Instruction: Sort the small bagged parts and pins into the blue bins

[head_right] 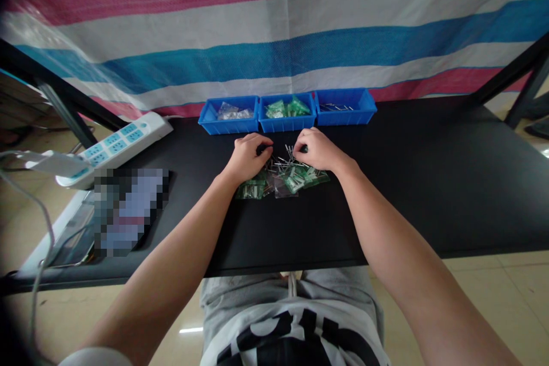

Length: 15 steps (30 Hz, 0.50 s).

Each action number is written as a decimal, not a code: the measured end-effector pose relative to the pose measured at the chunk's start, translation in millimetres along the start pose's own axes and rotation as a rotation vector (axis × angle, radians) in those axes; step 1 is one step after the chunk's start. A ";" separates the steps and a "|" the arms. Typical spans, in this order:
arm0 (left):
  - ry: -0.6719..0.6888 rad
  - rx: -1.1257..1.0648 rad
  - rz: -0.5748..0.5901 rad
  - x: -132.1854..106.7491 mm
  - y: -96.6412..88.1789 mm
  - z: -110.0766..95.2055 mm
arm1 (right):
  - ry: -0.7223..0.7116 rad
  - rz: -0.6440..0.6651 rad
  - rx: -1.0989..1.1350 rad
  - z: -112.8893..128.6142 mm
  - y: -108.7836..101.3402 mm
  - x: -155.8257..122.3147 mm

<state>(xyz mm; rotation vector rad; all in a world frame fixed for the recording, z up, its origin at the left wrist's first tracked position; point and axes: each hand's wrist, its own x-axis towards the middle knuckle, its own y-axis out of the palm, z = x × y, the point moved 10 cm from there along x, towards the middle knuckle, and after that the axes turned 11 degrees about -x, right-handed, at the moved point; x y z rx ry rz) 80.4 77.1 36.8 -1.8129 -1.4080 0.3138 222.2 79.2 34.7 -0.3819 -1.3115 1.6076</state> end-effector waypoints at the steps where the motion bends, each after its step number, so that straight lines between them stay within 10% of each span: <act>1: 0.006 -0.002 -0.006 -0.1 -0.6 -0.8 | 0.009 -0.019 0.047 0.3 -2.7 0.2; 15: 0.153 -0.041 -0.020 -4.3 -2.2 -23.2 | 0.284 -0.071 0.836 -5.8 -0.2 -1.5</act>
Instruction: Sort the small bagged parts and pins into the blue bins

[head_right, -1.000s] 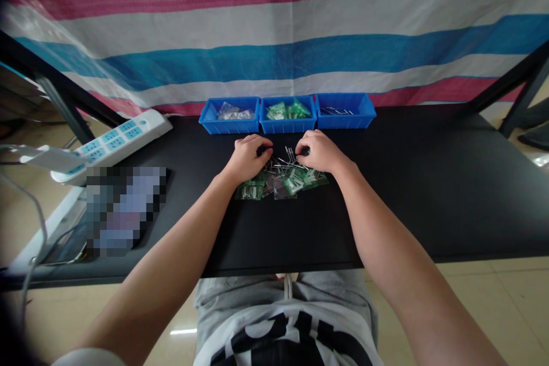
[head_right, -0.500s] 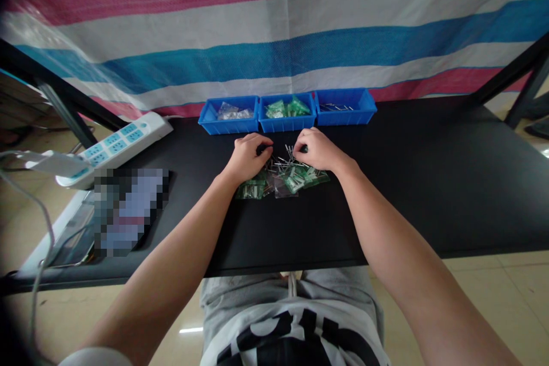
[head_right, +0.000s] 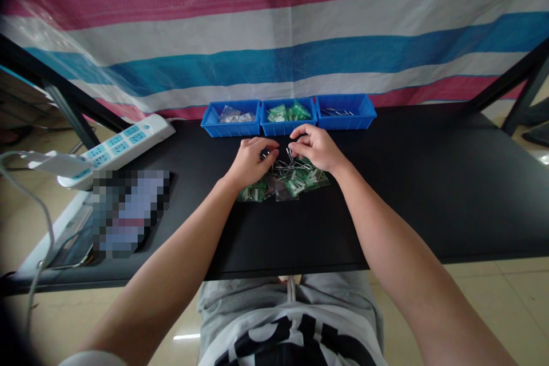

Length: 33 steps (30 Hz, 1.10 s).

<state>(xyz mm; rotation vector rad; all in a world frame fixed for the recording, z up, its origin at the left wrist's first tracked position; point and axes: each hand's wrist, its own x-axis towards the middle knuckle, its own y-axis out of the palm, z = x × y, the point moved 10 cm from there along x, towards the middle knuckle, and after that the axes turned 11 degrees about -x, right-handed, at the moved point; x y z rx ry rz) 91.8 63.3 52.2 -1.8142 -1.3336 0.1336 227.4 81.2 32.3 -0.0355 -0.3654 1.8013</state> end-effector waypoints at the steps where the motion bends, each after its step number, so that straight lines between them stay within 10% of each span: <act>1: 0.020 -0.006 -0.003 -0.5 0.2 -3.3 | 0.013 0.004 0.006 -1.4 1.5 0.0; 13: 0.174 0.013 0.046 -3.9 8.4 -24.6 | 0.020 0.072 -0.057 -1.6 11.5 -1.8; 24: 0.132 -0.015 -0.214 -4.0 -19.4 -12.0 | -0.005 0.011 -0.234 6.9 -3.1 -1.5; 33: 0.016 0.006 -0.064 -1.9 -7.2 -8.5 | -0.022 -0.069 -0.207 14.0 -7.7 -3.6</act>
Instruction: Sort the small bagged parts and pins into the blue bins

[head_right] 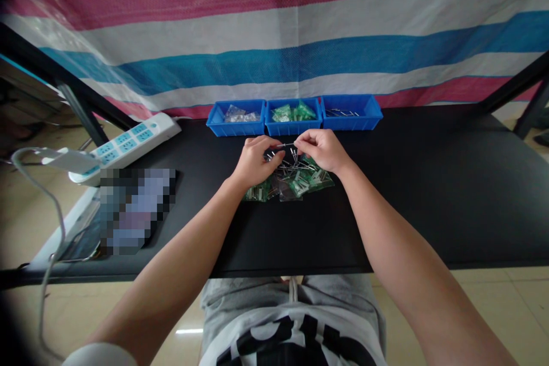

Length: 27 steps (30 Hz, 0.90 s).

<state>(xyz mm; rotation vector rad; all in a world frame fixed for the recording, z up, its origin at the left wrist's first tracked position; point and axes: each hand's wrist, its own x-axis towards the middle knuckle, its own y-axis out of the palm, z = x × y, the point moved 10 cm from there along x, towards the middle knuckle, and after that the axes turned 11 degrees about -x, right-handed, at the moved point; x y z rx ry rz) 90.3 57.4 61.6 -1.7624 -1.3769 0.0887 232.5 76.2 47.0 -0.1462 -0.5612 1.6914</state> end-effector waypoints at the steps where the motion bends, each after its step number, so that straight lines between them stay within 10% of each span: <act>1: -0.003 -0.011 0.008 0.2 0.8 0.1 | -0.005 -0.002 -0.002 0.0 0.2 0.1; 22: -0.008 -0.031 -0.085 -0.1 -5.0 8.5 | 0.019 0.079 -0.015 0.3 10.1 -2.0; 27: -0.023 -0.012 -0.131 -0.1 -10.3 14.0 | 0.187 -0.098 0.272 -22.9 -12.4 3.5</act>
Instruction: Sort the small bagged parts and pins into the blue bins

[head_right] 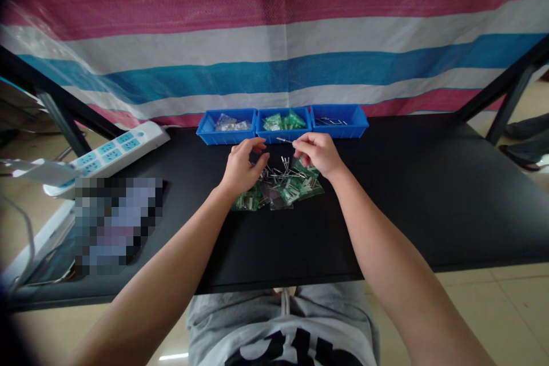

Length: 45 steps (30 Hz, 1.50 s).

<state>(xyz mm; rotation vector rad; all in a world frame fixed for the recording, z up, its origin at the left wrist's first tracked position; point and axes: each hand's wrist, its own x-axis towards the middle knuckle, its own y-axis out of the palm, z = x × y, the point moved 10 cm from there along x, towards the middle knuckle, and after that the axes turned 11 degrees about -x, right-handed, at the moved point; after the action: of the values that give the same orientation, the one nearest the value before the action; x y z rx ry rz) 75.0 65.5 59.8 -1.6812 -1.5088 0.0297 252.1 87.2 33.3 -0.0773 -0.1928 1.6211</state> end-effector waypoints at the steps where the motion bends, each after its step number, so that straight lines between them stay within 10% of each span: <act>1: 0.003 0.007 0.006 0.2 0.6 0.2 | 0.033 -0.082 0.075 -4.9 -11.7 3.0; 8: 0.021 0.022 0.053 -0.4 4.5 -1.7 | 0.167 -0.601 0.421 -37.5 -87.1 4.2; 14: -0.019 0.032 0.104 -0.6 9.3 2.7 | 0.204 -0.725 0.425 -51.9 -112.3 1.6; 28: -0.067 0.047 0.178 -1.3 16.6 11.0 | 0.181 -0.677 0.428 -47.9 -104.5 3.1; 33: -0.089 0.065 0.213 -1.7 20.4 15.0 | -0.048 -0.587 -0.029 -19.0 -87.6 5.0; 41: -0.137 0.099 0.234 -1.9 22.7 20.2 | -0.344 0.013 -0.789 5.8 -2.3 0.6; 45: -0.148 0.090 0.240 -2.0 23.3 21.6 | -0.266 0.050 -1.092 0.0 -4.0 2.0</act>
<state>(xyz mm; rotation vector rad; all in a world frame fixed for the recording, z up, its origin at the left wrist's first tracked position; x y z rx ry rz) 81.7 78.1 31.3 -1.8099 -1.3810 0.3517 255.9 89.4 34.1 -0.7013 -1.2696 1.4020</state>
